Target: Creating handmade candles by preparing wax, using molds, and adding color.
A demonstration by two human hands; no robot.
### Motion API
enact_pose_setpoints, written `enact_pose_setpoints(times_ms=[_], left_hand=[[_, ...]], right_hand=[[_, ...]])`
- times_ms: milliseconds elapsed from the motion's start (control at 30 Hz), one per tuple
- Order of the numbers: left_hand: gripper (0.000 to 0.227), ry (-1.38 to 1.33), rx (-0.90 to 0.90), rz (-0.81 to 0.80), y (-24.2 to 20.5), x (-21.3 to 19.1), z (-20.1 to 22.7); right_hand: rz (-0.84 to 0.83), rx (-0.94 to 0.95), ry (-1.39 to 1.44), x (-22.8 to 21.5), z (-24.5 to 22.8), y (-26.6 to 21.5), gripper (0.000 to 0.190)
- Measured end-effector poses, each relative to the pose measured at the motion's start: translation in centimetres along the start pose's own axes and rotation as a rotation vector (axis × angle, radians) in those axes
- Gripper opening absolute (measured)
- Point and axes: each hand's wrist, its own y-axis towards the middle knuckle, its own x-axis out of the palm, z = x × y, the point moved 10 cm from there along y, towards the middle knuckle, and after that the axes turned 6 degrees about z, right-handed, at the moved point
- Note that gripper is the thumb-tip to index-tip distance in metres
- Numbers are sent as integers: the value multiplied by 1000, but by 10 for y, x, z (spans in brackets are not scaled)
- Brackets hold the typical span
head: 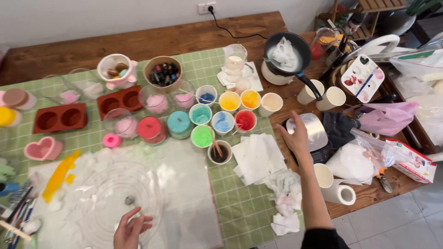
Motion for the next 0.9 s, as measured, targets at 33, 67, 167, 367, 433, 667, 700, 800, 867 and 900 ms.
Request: enact_pose_setpoints(times_ms=[33, 67, 167, 367, 433, 667, 700, 800, 867, 900], left_hand=[[40, 3, -6, 2, -1, -3, -14], [42, 65, -33, 71, -2, -14, -31], [45, 182, -104, 126, -2, -28, -54], [43, 279, -188, 131, -16, 4, -28], [43, 265, -178, 152, -20, 14, -19], [44, 282, -175, 107, -14, 33, -15], [44, 298, -193, 101, -13, 34, -18], [43, 276, -197, 56, -5, 47, -13], [43, 247, -178, 27, -1, 62, -5], [43, 218, -158, 6, 0, 69, 1]], right_hand=[[-5, 5, -1, 11, 13, 15, 64], [-4, -38, -25, 22, 21, 28, 84], [-36, -54, -79, 60, 40, 57, 117], [-65, 83, -179, 100, 53, 73, 134], [-49, 124, -151, 102, 53, 73, 132], [236, 13, -16, 43, 20, 44, 91], [287, -72, 25, 29, 6, 33, 87], [323, -266, -69, 2, -29, 8, 80], [335, -271, -66, -8, -32, -1, 77], [341, -278, -57, -12, -34, -5, 74]])
